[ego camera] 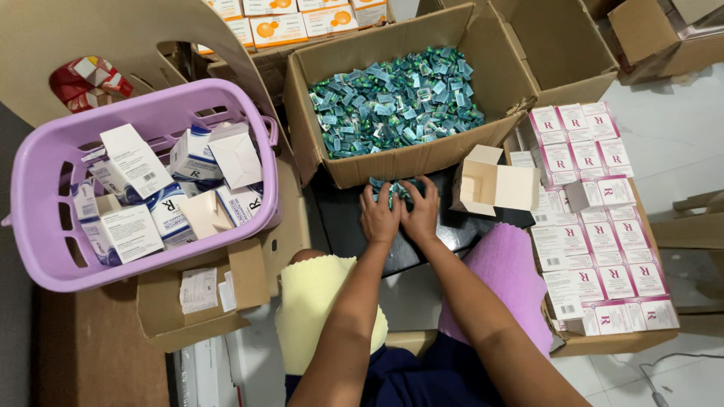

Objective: The person sits on the floor and repeatedly picks small blue-green packets from a large cardboard box, placing them into small white boxes. The person also handles white boxes from a purple basket, opening them and moving them aside.

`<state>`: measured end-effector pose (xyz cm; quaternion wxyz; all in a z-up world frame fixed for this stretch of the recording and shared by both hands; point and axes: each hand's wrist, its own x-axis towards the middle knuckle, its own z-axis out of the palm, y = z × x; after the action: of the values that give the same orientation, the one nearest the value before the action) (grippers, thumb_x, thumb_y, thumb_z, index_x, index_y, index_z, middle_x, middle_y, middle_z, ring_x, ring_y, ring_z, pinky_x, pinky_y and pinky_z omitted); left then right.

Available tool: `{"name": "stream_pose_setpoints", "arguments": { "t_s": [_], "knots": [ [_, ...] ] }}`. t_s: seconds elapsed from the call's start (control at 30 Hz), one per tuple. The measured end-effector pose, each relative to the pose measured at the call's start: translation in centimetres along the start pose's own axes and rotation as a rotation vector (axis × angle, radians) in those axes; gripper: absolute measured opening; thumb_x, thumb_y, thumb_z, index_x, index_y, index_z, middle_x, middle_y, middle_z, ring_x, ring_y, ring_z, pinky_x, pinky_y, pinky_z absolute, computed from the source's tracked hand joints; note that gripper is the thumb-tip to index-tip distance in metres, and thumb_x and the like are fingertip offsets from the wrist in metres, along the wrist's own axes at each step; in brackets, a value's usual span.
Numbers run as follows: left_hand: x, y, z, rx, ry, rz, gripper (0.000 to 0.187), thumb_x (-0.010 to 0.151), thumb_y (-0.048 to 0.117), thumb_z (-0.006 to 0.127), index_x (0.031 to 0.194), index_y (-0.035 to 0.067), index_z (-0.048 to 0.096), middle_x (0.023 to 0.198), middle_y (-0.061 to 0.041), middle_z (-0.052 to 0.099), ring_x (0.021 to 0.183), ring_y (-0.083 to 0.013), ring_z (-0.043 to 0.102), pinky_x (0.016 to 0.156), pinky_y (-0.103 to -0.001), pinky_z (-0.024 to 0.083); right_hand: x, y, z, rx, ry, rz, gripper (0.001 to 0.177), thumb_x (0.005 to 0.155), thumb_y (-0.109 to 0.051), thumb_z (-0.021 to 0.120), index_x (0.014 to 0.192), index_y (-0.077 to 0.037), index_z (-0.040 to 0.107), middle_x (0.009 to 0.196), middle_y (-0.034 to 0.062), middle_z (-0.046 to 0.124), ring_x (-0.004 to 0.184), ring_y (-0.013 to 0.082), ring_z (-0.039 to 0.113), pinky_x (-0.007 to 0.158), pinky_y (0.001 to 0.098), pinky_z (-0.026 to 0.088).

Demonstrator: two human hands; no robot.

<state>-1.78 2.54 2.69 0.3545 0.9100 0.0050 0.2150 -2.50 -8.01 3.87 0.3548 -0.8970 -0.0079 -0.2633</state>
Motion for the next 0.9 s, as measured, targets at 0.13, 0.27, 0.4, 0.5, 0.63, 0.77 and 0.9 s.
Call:
{"name": "stream_pose_setpoints", "arguments": {
  "t_s": [0.13,0.27,0.4,0.5,0.63,0.77,0.9],
  "knots": [
    [0.01,-0.07,-0.03,0.033,0.029,0.040,0.034,0.088,0.027,0.069,0.121,0.021,0.069,0.132,-0.017,0.056,0.121,-0.0420,0.053,0.090,-0.051,0.054,-0.14,0.40,0.22,-0.010,0.040,0.001,0.025,0.085,-0.019,0.077,0.109,-0.013,0.074,0.130,0.0158,0.058,0.126,0.0391,0.051,0.107,0.0493,0.038],
    [-0.08,-0.05,-0.11,0.038,0.048,0.087,0.035,0.088,0.028,0.069,0.123,0.024,0.069,0.132,-0.015,0.059,0.122,-0.0398,0.052,0.093,-0.049,0.054,-0.14,0.45,0.24,0.013,0.086,0.003,0.013,0.094,-0.018,0.071,0.104,-0.012,0.074,0.128,0.0142,0.060,0.126,0.0378,0.052,0.109,0.0487,0.039],
    [-0.07,0.02,-0.15,0.072,-0.014,0.137,0.043,0.090,0.027,0.068,0.133,0.026,0.068,0.128,-0.008,0.062,0.120,-0.0382,0.052,0.092,-0.047,0.054,0.06,0.14,-0.13,0.050,0.085,0.015,0.016,0.097,-0.021,0.065,0.107,-0.010,0.074,0.128,0.0138,0.061,0.126,0.0370,0.052,0.110,0.0487,0.037],
    [-0.01,0.00,-0.10,0.082,0.018,0.167,0.044,0.091,0.027,0.068,0.135,0.027,0.066,0.127,-0.005,0.064,0.120,-0.0360,0.052,0.096,-0.048,0.051,0.25,-0.20,-0.42,0.073,0.085,-0.002,0.021,0.096,-0.022,0.065,0.110,-0.009,0.072,0.129,0.0152,0.060,0.126,0.0379,0.051,0.110,0.0489,0.037],
    [-0.26,-0.01,0.06,0.163,0.067,0.180,0.040,0.089,0.029,0.071,0.129,0.028,0.068,0.126,-0.003,0.064,0.122,-0.0337,0.053,0.100,-0.055,0.042,0.12,-0.43,-0.61,0.076,0.082,0.000,0.024,0.096,-0.023,0.065,0.114,-0.008,0.071,0.131,0.0163,0.059,0.128,0.0388,0.050,0.111,0.0499,0.036],
    [-0.04,-0.08,0.06,0.204,0.135,0.227,0.031,0.088,0.027,0.070,0.119,0.025,0.068,0.126,-0.005,0.063,0.123,-0.0323,0.053,0.100,-0.059,0.036,0.39,-0.46,-0.46,0.055,0.112,-0.030,0.023,0.094,-0.023,0.067,0.113,-0.009,0.072,0.131,0.0155,0.059,0.132,0.0394,0.049,0.114,0.0517,0.034],
    [-0.05,-0.19,0.13,0.142,0.123,0.243,0.030,0.091,0.026,0.069,0.120,0.021,0.068,0.126,-0.004,0.064,0.123,-0.0319,0.054,0.100,-0.055,0.038,0.19,-0.21,-0.25,0.072,0.122,-0.030,0.023,0.094,-0.024,0.068,0.113,-0.011,0.072,0.133,0.0158,0.057,0.135,0.0405,0.045,0.116,0.0512,0.033]
  ]
}}
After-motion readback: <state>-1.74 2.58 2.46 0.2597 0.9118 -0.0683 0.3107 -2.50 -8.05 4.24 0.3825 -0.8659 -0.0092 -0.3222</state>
